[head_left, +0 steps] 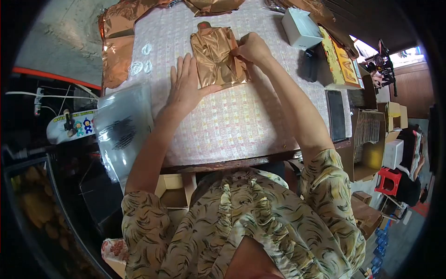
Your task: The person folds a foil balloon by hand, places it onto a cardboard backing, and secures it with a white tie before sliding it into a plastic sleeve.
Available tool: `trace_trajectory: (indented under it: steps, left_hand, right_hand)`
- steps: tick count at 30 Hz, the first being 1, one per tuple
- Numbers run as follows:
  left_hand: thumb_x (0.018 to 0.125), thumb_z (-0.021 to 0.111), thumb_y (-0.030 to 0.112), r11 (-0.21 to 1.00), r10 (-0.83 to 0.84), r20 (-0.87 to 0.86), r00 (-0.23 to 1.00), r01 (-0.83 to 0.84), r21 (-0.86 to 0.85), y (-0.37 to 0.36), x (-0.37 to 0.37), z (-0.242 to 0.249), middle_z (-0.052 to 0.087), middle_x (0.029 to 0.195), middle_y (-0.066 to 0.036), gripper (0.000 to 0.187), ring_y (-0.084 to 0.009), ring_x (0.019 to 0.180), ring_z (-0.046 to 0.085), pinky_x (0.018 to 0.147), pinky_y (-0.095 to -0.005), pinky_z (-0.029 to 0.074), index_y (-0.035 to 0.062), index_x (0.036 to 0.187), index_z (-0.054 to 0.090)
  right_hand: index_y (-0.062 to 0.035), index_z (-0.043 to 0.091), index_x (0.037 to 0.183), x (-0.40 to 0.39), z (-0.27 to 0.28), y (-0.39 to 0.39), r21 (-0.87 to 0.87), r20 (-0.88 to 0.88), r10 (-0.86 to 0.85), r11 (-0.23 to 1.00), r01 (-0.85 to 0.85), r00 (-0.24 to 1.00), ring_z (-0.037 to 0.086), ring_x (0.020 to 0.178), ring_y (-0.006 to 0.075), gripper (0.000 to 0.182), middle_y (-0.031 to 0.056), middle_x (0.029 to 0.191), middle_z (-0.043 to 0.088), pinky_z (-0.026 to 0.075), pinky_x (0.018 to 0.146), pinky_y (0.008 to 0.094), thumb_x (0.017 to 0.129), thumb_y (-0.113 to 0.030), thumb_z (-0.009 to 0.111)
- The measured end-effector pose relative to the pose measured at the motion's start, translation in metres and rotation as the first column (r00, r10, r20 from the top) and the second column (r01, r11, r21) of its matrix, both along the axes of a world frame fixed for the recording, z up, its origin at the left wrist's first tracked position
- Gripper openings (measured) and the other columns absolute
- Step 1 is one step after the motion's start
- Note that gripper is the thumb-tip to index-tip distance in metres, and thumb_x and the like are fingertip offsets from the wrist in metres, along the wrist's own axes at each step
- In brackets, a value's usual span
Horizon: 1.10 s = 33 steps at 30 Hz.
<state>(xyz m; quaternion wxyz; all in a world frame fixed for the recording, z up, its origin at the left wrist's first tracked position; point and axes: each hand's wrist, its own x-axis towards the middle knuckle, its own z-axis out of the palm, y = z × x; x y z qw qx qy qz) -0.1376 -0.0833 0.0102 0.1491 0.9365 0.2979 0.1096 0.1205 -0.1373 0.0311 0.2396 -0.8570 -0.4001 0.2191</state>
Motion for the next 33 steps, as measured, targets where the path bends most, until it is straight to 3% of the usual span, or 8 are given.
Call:
trace_trajectory:
  steps: [6, 10, 11, 14, 15, 16, 20, 33]
  left_hand:
    - [0.081, 0.087, 0.043, 0.973, 0.117, 0.218, 0.969, -0.068, -0.219, 0.003, 0.006, 0.013, 0.036, 0.16, -0.029, 0.119, -0.0426, 0.149, 0.034, 0.123, -0.0492, 0.028, -0.0082, 0.16, 0.014]
    - [0.083, 0.089, 0.021, 0.704, 0.28, 0.473, 0.836, 0.157, -0.693, 0.021, 0.016, 0.029, 0.069, 0.129, -0.021, 0.094, -0.0291, 0.118, 0.069, 0.099, -0.0359, 0.054, 0.0016, 0.156, 0.032]
    - [0.087, 0.086, 0.015, 0.814, 0.265, 0.593, 0.76, 0.154, -0.56, 0.029, 0.02, 0.017, 0.077, 0.111, -0.013, 0.058, -0.0215, 0.099, 0.074, 0.088, -0.0314, 0.056, 0.0055, 0.137, 0.057]
    - [0.085, 0.084, 0.01, 0.973, -0.047, 0.703, 0.709, 0.192, -0.129, 0.054, 0.021, 0.033, 0.077, 0.111, -0.011, 0.035, -0.0243, 0.109, 0.071, 0.095, -0.0345, 0.054, 0.0044, 0.117, 0.071]
    - [0.08, 0.082, 0.003, 0.875, 0.049, 0.705, 0.708, 0.31, -0.371, 0.072, 0.018, 0.02, 0.077, 0.106, -0.008, 0.029, -0.0284, 0.118, 0.067, 0.102, -0.0375, 0.051, 0.005, 0.108, 0.074]
    - [0.077, 0.076, -0.003, 0.968, -0.241, 0.574, 0.782, 0.236, 0.085, 0.06, 0.019, 0.06, 0.076, 0.103, -0.008, 0.035, -0.032, 0.126, 0.062, 0.108, -0.0405, 0.049, 0.0065, 0.111, 0.074]
    - [0.081, 0.059, -0.014, 0.893, -0.432, 0.403, 0.806, 0.446, 0.066, 0.065, 0.006, 0.034, 0.072, 0.118, -0.011, 0.035, -0.033, 0.13, 0.06, 0.109, -0.0417, 0.049, 0.0045, 0.106, 0.073]
    - [0.083, 0.042, -0.018, 0.92, -0.333, 0.398, 0.855, 0.387, -0.062, 0.04, 0.021, 0.034, 0.058, 0.148, -0.019, 0.063, -0.0354, 0.139, 0.055, 0.116, -0.0386, 0.044, 0.0017, 0.141, 0.06]
  right_hand:
    - [-0.0024, 0.074, 0.083, 0.009, 0.013, -0.015, 0.35, -0.634, 0.205, 0.936, 0.04, 0.746, 0.064, 0.066, 0.0075, 0.013, 0.0016, 0.077, 0.073, 0.051, 0.063, 0.0234, 0.089, -0.009, 0.084]
    - [-0.0056, 0.07, 0.088, 0.004, 0.049, -0.037, 0.619, -0.524, 0.46, 0.783, -0.05, 0.717, 0.063, 0.08, 0.0043, 0.013, -0.0023, 0.087, 0.072, 0.049, 0.075, 0.0215, 0.09, -0.008, 0.082]
    - [-0.0063, 0.07, 0.089, 0.0, 0.062, -0.043, 0.649, -0.317, 0.447, 0.745, -0.153, 0.836, 0.062, 0.085, 0.0038, 0.012, -0.004, 0.09, 0.072, 0.048, 0.078, 0.0223, 0.09, -0.008, 0.082]
    - [-0.0091, 0.074, 0.095, -0.002, 0.066, -0.054, 0.754, -0.015, 0.484, 0.58, -0.308, 0.875, 0.06, 0.096, 0.0064, 0.013, -0.0058, 0.096, 0.072, 0.045, 0.088, 0.0268, 0.087, -0.012, 0.084]
    - [-0.0105, 0.076, 0.097, -0.006, 0.066, -0.064, 0.72, 0.147, 0.454, 0.56, -0.41, 0.879, 0.061, 0.097, 0.0097, 0.012, -0.0042, 0.097, 0.073, 0.044, 0.093, 0.0302, 0.087, -0.013, 0.083]
    - [-0.0119, 0.077, 0.099, -0.007, 0.067, -0.07, 0.669, 0.308, 0.418, 0.543, -0.507, 0.855, 0.062, 0.099, 0.013, 0.012, -0.0026, 0.098, 0.075, 0.043, 0.097, 0.0336, 0.087, -0.013, 0.082]
    - [-0.0153, 0.077, 0.102, -0.011, 0.023, -0.103, 0.369, 0.583, 0.474, 0.569, -0.735, 0.66, 0.061, 0.112, 0.023, 0.031, -0.0036, 0.111, 0.075, 0.038, 0.108, 0.0436, 0.072, -0.009, 0.078]
    - [-0.0076, 0.072, 0.125, -0.02, 0.01, -0.134, 0.408, 0.391, 0.185, 0.844, -0.349, 0.902, 0.061, 0.105, 0.0328, 0.043, 0.0115, 0.114, 0.069, 0.045, 0.097, 0.044, 0.082, 0.002, 0.069]
